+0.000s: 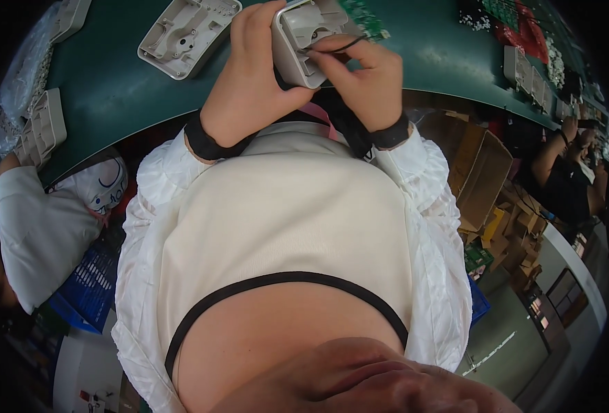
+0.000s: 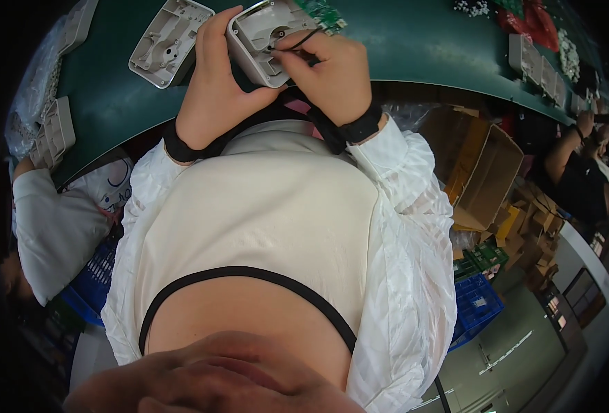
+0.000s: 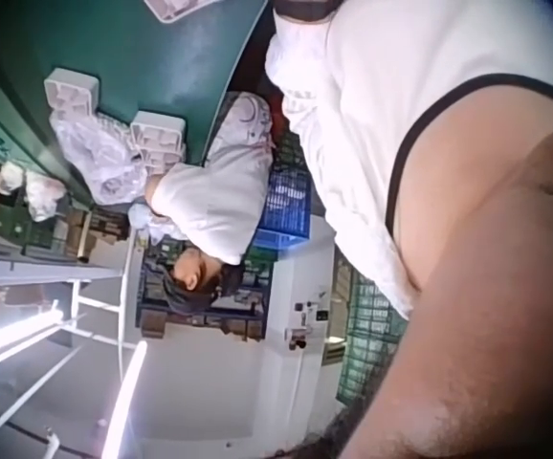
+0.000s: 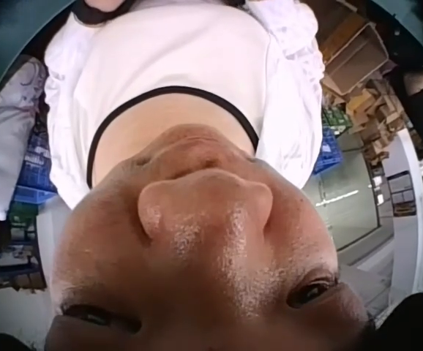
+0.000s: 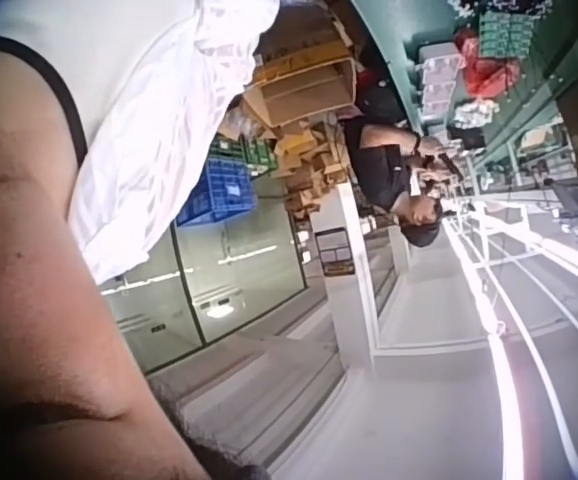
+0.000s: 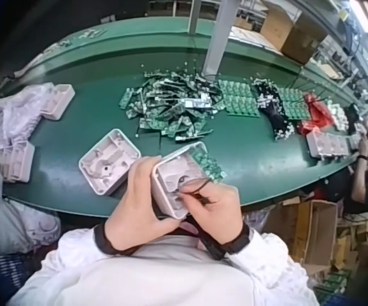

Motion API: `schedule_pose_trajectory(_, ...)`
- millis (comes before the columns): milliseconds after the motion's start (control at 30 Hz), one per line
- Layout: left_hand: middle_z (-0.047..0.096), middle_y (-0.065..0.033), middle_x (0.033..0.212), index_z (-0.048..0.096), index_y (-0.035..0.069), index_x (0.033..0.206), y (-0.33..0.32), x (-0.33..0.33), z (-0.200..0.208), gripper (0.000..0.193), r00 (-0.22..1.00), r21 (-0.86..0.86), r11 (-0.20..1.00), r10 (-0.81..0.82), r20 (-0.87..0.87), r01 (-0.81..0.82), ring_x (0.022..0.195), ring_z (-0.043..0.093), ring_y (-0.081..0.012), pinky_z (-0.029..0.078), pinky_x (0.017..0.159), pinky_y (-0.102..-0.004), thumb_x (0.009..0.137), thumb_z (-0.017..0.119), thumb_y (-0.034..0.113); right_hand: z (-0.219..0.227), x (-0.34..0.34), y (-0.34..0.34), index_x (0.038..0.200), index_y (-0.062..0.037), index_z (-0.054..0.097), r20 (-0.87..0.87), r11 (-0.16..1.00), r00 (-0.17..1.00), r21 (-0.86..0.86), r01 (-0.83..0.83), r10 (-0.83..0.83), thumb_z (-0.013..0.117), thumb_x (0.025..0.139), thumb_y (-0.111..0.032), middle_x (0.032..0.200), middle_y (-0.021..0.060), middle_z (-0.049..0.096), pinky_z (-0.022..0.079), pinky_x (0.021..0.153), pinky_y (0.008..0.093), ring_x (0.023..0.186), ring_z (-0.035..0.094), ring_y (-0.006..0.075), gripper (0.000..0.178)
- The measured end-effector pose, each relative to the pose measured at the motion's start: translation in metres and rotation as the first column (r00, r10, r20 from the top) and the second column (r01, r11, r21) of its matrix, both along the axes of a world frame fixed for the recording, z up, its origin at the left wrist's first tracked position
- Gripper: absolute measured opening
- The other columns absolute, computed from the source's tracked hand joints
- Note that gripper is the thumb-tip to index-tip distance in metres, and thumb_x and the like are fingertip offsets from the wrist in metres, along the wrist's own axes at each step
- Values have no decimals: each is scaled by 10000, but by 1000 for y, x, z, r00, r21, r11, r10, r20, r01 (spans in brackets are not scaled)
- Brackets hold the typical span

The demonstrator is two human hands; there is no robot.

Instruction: Assembling electronic devices by installing PCBs into plastic housings and connecting internal wires.

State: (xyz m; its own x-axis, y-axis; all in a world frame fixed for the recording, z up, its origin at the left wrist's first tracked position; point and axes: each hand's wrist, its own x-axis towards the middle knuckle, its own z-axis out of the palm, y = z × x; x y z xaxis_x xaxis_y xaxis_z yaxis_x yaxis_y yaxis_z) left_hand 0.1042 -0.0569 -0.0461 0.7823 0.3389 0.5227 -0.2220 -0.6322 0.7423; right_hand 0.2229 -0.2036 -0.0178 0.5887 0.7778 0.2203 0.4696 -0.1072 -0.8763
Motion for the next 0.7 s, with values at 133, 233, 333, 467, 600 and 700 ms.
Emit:
schedule_pose_trajectory(133,377,-291,1414,259,-31,1491,6,16,-36,1001,823,13,993,-104,558,116,1332,425,-479,377,1136,-482,698,854,114,-4,3,2,939,-6,766,203,999,979,-39,-11,19,792,841,-23,981,58,764,553,813,265,897,690,127,103)
schedule_pose_trajectory(233,370,-291,1428,255,-27,1496,11,12,-41,1004,825,3,991,-113,553,133,1346,416,-481,370,1144,-484,695,848,101,-8,15,-8,964,-13,756,395,994,918,-81,76,-38,786,829,4,1012,49,746,537,845,268,946,678,138,139)
schedule_pose_trajectory(333,367,-295,1436,256,-22,1499,15,7,-45,1005,835,-68,967,-175,522,245,1358,408,-484,367,1152,-483,691,844,90,-22,19,-7,1000,-25,755,46,979,988,147,140,-148,791,811,18,1041,68,725,528,856,276,972,674,169,198)
schedule_pose_trajectory(467,382,-294,1423,261,-20,1498,15,13,-36,1007,822,14,986,-145,550,165,1347,419,-488,372,1148,-480,685,846,89,-23,27,-6,1057,-41,745,-100,942,975,253,220,-200,802,782,35,1065,106,699,525,852,293,977,674,215,291)
schedule_pose_trajectory(600,393,-293,1415,259,-19,1499,3,-21,34,1013,946,-18,999,32,-323,-39,1339,428,-495,381,1142,-478,682,848,86,-10,38,-13,1083,-51,735,301,980,943,181,87,-140,802,759,48,1091,122,695,531,839,313,963,676,233,346)
schedule_pose_trajectory(700,393,-291,1432,272,-15,1500,5,-23,33,1022,942,-42,998,39,-332,-56,1349,428,-488,375,1150,-481,669,856,98,6,42,-21,1074,-54,728,570,993,820,120,-22,-51,799,741,51,1103,112,706,536,830,328,949,678,239,356)
